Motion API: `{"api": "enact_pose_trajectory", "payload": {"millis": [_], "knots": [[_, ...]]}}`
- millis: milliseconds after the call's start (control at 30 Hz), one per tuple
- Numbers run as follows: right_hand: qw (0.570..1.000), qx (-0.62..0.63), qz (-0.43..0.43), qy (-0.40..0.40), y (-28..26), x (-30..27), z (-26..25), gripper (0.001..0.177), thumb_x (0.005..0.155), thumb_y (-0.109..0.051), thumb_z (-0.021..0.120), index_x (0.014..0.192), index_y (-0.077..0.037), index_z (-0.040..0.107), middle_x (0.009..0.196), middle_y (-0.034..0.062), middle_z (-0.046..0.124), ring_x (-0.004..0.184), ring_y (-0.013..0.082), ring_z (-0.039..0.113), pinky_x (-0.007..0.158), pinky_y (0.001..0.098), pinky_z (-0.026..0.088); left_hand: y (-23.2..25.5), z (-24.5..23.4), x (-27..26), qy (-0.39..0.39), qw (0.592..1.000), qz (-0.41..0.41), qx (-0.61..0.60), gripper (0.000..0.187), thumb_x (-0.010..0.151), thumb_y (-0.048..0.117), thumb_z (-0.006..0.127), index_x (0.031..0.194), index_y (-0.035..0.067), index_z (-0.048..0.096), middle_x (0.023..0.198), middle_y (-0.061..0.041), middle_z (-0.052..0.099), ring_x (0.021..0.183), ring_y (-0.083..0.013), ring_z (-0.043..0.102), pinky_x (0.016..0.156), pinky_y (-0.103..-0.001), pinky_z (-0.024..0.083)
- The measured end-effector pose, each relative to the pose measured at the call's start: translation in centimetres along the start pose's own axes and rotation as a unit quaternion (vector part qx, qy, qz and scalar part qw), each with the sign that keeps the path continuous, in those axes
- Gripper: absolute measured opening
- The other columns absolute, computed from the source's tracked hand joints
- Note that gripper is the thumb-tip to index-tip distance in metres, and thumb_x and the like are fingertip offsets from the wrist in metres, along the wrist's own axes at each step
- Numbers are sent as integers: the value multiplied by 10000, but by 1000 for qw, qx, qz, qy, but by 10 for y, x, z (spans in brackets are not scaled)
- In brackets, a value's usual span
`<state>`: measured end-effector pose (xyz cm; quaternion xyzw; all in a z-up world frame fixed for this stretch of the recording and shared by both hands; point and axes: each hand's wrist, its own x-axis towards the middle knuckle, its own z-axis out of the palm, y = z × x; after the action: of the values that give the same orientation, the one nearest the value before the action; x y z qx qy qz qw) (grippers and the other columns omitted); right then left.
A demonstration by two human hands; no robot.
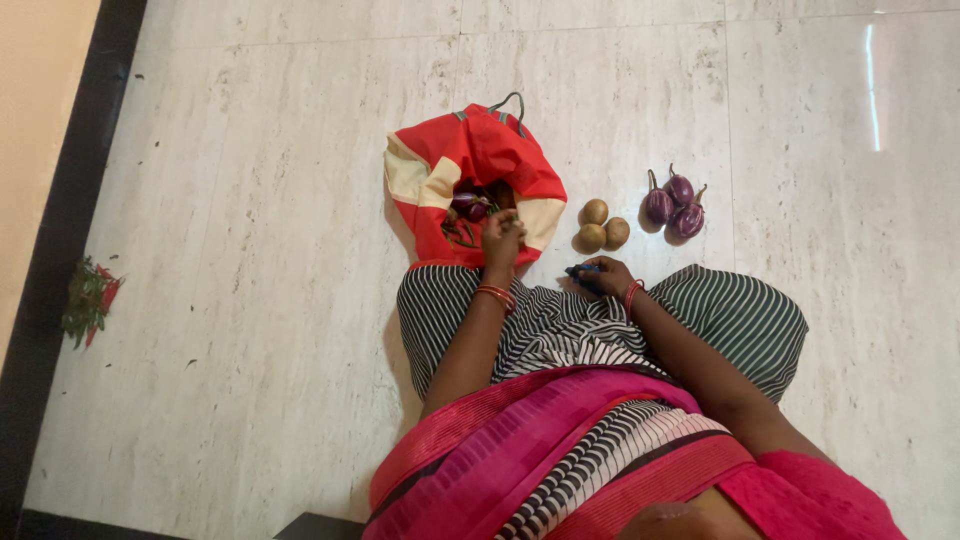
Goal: The person sits on the floor and peels potatoes and eggplants using a small knife. They take items from a cloth bag, peel them, and place the peeled vegetables on the floor.
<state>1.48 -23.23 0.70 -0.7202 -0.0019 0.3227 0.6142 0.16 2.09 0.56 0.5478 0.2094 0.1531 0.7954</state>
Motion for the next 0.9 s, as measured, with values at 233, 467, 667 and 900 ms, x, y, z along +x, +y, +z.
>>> {"api": "enact_pose_trajectory", "payload": {"millis": [233, 467, 667, 900], "knots": [[1000, 23, -19, -2, -5, -1, 3, 347, 851, -158, 803, 1165, -62, 694, 1061, 82, 754, 925, 149, 717, 844, 294, 580, 11, -10, -22, -50, 989, -138, 17, 294, 896, 38, 663, 1185, 19, 613, 894, -63, 698, 694, -136, 669, 583, -270, 565], [997, 8, -76, -16, -6, 1, 4, 323, 877, -177, 787, 1165, -59, 699, 1044, 75, 744, 907, 140, 702, 816, 288, 578, -45, 43, -87, -158, 912, -70, 373, 227, 796, 108, 792, 998, 16, 744, 895, -164, 772, 777, -224, 762, 685, -343, 606], [993, -47, -101, -39, 1, 1, 8, 290, 853, -122, 809, 1109, -48, 695, 1011, 64, 744, 915, 136, 697, 830, 284, 573, -47, 40, -80, -62, 902, -75, 421, 264, 742, 124, 797, 1001, 96, 758, 946, -150, 766, 853, -262, 763, 761, -377, 600], [983, -32, -62, -170, 6, -1, 14, 294, 846, -81, 794, 1123, -27, 713, 1019, 62, 767, 914, 126, 712, 850, 281, 588, -47, 34, -93, -50, 900, -21, 432, 242, 750, 126, 773, 989, 99, 792, 1008, -157, 761, 954, -292, 732, 842, -395, 571]]}}
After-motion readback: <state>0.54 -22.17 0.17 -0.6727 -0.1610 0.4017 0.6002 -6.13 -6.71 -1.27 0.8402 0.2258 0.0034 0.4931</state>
